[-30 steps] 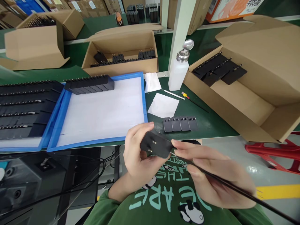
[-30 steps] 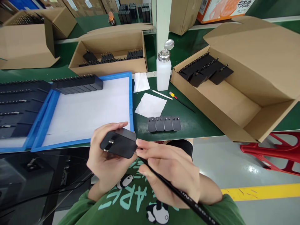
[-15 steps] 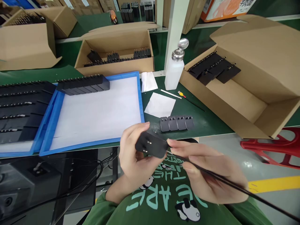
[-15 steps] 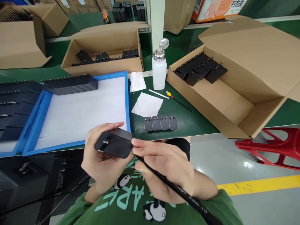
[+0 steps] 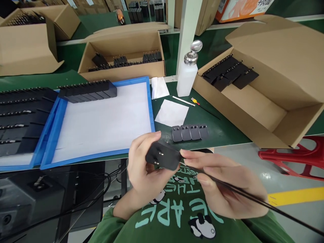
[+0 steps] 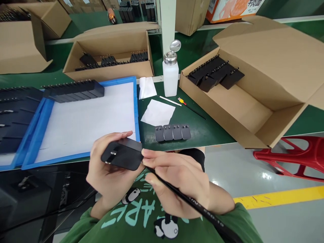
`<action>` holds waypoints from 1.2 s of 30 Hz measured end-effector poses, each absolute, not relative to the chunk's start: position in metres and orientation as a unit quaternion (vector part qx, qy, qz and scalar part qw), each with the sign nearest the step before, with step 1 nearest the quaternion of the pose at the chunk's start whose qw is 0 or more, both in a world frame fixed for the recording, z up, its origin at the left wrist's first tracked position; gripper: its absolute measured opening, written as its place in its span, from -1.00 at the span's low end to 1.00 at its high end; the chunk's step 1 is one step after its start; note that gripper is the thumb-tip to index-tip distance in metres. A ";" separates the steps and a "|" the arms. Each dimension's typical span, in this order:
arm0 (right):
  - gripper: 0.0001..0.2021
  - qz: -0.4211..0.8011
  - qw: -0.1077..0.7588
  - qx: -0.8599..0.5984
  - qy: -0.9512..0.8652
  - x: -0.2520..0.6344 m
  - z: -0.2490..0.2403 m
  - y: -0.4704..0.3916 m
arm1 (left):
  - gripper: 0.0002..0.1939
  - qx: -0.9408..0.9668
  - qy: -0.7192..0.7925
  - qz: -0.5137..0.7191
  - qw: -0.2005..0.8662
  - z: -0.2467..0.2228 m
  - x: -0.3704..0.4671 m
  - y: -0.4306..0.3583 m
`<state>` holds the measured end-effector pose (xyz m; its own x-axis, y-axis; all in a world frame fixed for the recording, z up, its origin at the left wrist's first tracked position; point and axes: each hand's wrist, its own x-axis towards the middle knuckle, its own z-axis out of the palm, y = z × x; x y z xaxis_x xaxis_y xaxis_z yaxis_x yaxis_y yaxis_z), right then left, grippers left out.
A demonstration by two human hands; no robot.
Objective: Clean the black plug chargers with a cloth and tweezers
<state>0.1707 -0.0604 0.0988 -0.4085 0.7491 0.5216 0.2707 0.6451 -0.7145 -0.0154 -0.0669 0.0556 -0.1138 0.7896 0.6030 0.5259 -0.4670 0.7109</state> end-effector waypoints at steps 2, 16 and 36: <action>-0.79 0.270 0.443 -0.311 -0.797 0.171 0.099 -0.060 | -0.32 0.655 0.504 0.550 0.121 0.055 -0.016 -0.067; -0.79 0.269 0.457 -0.313 -0.788 0.168 0.100 -0.060 | -0.30 0.657 0.499 0.551 0.122 0.055 -0.017 -0.065; -0.77 0.278 0.491 -0.323 -0.759 0.164 0.093 -0.062 | -0.33 0.668 0.504 0.538 0.106 0.054 -0.017 -0.065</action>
